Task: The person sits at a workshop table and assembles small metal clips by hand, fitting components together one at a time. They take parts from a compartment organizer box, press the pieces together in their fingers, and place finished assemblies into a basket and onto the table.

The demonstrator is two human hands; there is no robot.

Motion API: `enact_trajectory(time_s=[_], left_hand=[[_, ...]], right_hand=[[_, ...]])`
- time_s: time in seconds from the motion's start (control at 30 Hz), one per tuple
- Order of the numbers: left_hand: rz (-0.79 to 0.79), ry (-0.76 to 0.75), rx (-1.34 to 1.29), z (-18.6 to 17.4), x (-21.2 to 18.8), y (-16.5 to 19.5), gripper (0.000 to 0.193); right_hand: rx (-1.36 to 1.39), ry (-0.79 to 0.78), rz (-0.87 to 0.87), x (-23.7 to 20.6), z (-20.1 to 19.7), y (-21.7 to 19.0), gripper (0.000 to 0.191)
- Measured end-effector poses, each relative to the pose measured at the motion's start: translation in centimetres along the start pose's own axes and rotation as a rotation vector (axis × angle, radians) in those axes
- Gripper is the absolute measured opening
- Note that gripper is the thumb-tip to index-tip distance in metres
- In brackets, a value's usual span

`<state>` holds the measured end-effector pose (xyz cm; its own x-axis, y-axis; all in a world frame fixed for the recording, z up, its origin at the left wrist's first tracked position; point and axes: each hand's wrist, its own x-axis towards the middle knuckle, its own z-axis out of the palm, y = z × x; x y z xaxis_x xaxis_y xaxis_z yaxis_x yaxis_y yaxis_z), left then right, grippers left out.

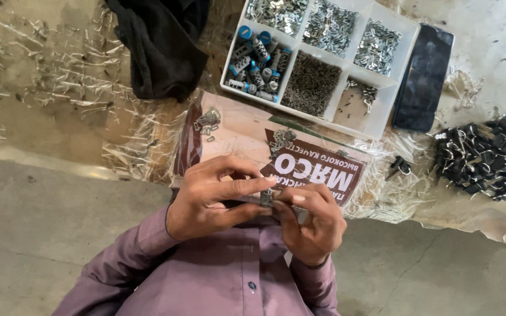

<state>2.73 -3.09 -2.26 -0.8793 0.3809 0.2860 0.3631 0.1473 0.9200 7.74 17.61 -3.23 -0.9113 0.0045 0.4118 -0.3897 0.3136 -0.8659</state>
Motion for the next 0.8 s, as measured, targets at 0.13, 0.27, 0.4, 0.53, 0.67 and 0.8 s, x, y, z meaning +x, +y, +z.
enact_trajectory(time_s=[0.13, 0.27, 0.4, 0.53, 0.67, 0.8], left_hand=[[0.015, -0.009, 0.053, 0.3, 0.5, 0.1, 0.049], [0.03, 0.009, 0.043, 0.9, 0.8, 0.4, 0.05], [0.051, -0.019, -0.042, 1.9, 1.3, 0.5, 0.051], [0.054, -0.041, -0.022, 3.2, 1.9, 0.4, 0.051], [0.06, -0.058, -0.014, 3.5, 2.2, 0.0, 0.048], [0.044, -0.056, -0.001, 3.6, 2.1, -0.1, 0.046]], right_hand=[[0.036, 0.048, 0.173, -0.4, -0.4, 0.2, 0.041], [0.462, 0.151, 0.605, -0.8, -1.4, 1.3, 0.041], [0.526, 0.113, 0.638, -1.9, -2.2, 2.2, 0.033], [0.497, 0.087, 0.68, -3.0, -3.0, 2.8, 0.023], [0.765, 0.104, 0.625, -3.2, -3.4, 3.4, 0.027], [0.685, 0.164, 0.667, -2.8, -3.3, 3.3, 0.027]])
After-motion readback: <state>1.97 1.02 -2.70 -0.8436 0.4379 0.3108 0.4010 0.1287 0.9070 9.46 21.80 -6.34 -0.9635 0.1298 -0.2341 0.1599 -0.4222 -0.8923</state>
